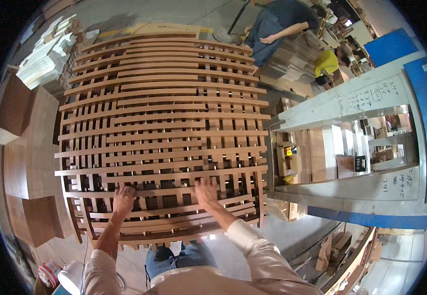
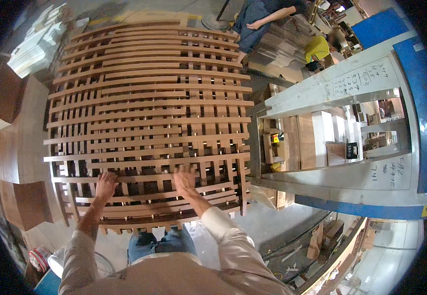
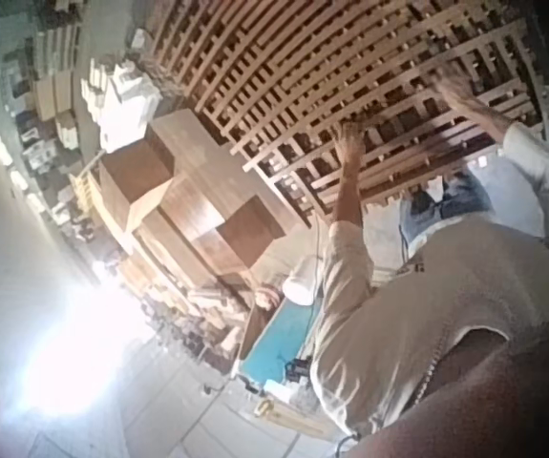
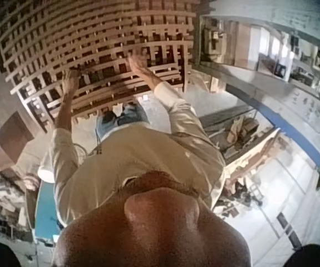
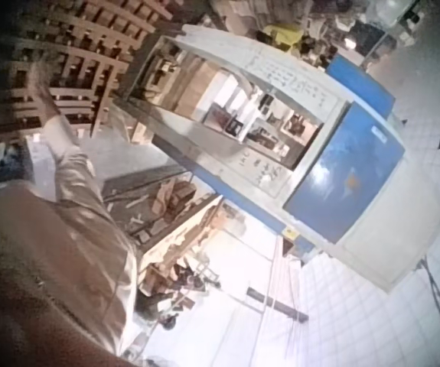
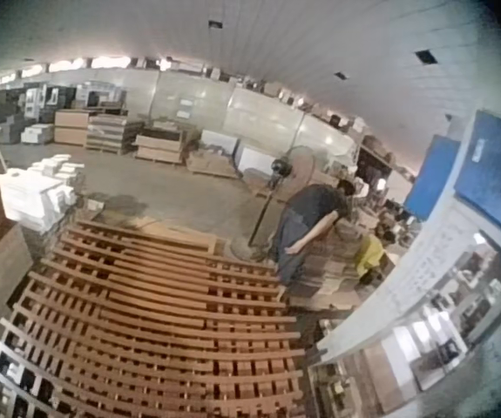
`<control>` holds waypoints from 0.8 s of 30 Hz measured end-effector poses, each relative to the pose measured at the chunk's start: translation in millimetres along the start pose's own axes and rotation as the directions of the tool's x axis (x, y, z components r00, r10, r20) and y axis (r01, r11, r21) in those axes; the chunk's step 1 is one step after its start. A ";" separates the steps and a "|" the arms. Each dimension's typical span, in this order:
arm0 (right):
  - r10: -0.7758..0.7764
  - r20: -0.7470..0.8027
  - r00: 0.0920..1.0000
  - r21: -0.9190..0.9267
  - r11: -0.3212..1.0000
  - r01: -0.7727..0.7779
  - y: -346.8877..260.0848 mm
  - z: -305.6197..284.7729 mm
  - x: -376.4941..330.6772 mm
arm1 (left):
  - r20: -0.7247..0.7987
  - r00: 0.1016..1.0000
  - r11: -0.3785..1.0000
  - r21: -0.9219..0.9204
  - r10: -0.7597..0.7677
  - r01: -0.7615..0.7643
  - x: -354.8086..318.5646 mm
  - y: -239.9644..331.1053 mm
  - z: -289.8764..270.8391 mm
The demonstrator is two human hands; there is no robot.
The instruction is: The person is assembling a large wooden lattice or panel structure, joining wood slats together.
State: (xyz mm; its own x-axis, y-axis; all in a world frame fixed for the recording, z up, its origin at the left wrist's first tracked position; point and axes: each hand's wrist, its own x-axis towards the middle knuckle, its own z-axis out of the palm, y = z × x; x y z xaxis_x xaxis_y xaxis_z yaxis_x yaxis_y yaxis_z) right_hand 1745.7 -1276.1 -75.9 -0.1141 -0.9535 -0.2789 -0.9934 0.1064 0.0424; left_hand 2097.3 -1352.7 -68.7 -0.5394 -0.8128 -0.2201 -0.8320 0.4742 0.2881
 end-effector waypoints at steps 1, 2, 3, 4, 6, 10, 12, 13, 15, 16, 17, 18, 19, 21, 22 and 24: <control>-0.057 0.304 0.951 0.014 0.998 0.055 -16.2 -35.4 -1.2 | -0.018 0.999 0.999 0.026 -0.042 0.043 -29.1 -14.8 0.1; 0.017 0.200 0.980 0.048 0.998 -0.027 -6.5 -42.2 -10.1 | -0.023 0.999 0.999 0.026 -0.044 0.045 -40.2 -21.9 3.0; 0.038 0.147 0.988 -0.017 0.999 -0.036 8.1 -36.1 -17.8 | -0.030 0.994 0.994 0.042 -0.101 0.102 -48.5 -35.1 7.8; 0.062 0.091 0.994 -0.084 0.995 -0.054 23.8 -26.2 -20.1 | -0.041 0.988 0.987 0.055 -0.151 0.153 -45.0 -41.4 10.3; 0.016 0.105 0.994 -0.016 1.000 -0.014 35.6 -22.0 -26.1 | 0.076 0.997 0.996 0.084 -0.002 -0.004 -48.0 -41.3 -3.5; -0.090 0.179 0.980 0.104 0.992 0.073 39.7 -5.6 -21.9 | 0.025 0.998 0.997 0.037 -0.065 0.064 -55.1 -50.9 5.9; -0.063 -0.273 0.960 -0.024 0.998 0.058 21.9 -16.4 -24.4 | 0.090 0.995 0.992 0.122 -0.033 0.022 -81.0 -82.5 16.6; -0.001 -0.020 1.000 0.155 0.988 0.004 79.3 8.8 -25.5 | 0.013 0.992 0.978 0.164 0.126 -0.126 -44.9 -53.5 13.9; -0.022 0.261 0.965 0.182 0.983 -0.026 100.7 -36.4 -31.6 | 0.031 0.999 0.999 0.012 0.034 -0.034 -48.8 -3.2 -48.8; 0.133 0.331 0.934 0.407 0.873 -0.268 124.1 -42.5 -40.1 | -0.095 0.991 0.996 -0.024 0.089 -0.091 -50.0 9.9 -56.5; 0.015 0.128 0.992 0.302 0.952 -0.053 117.2 -61.1 -53.4 | -0.091 0.992 0.995 -0.047 0.085 -0.090 -68.2 8.7 -55.0; -0.126 -0.084 0.988 0.136 0.981 0.136 116.1 -81.5 -60.4 | -0.110 0.989 0.992 -0.078 0.094 -0.103 -74.9 12.7 -49.9; -0.105 -0.071 0.992 0.133 0.985 0.114 127.8 -78.3 -70.7 | -0.101 0.984 0.984 -0.079 0.149 -0.157 -72.3 38.7 -61.3; -0.105 0.179 0.978 0.072 0.993 0.093 134.4 -71.9 -82.1 | -0.082 0.990 0.987 -0.105 0.113 -0.121 -92.9 49.4 -48.0; -0.106 0.182 0.978 0.073 0.993 0.094 133.4 -67.6 -86.2 | -0.081 0.993 0.987 -0.132 0.081 -0.091 -99.6 54.3 -40.5; -0.115 0.150 0.982 -0.051 0.991 0.124 129.5 -52.1 -101.3 | -0.064 0.997 0.989 -0.137 0.052 -0.060 -112.4 61.3 -25.9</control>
State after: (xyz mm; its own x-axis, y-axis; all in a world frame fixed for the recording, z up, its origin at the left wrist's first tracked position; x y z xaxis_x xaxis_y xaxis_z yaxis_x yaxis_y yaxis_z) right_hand 1629.2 -1180.4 7.9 0.0010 -0.9062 -0.4228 -0.9981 -0.0272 0.0558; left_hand 2110.3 -1241.1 -2.2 -0.5724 -0.8072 -0.1444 -0.7723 0.4714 0.4259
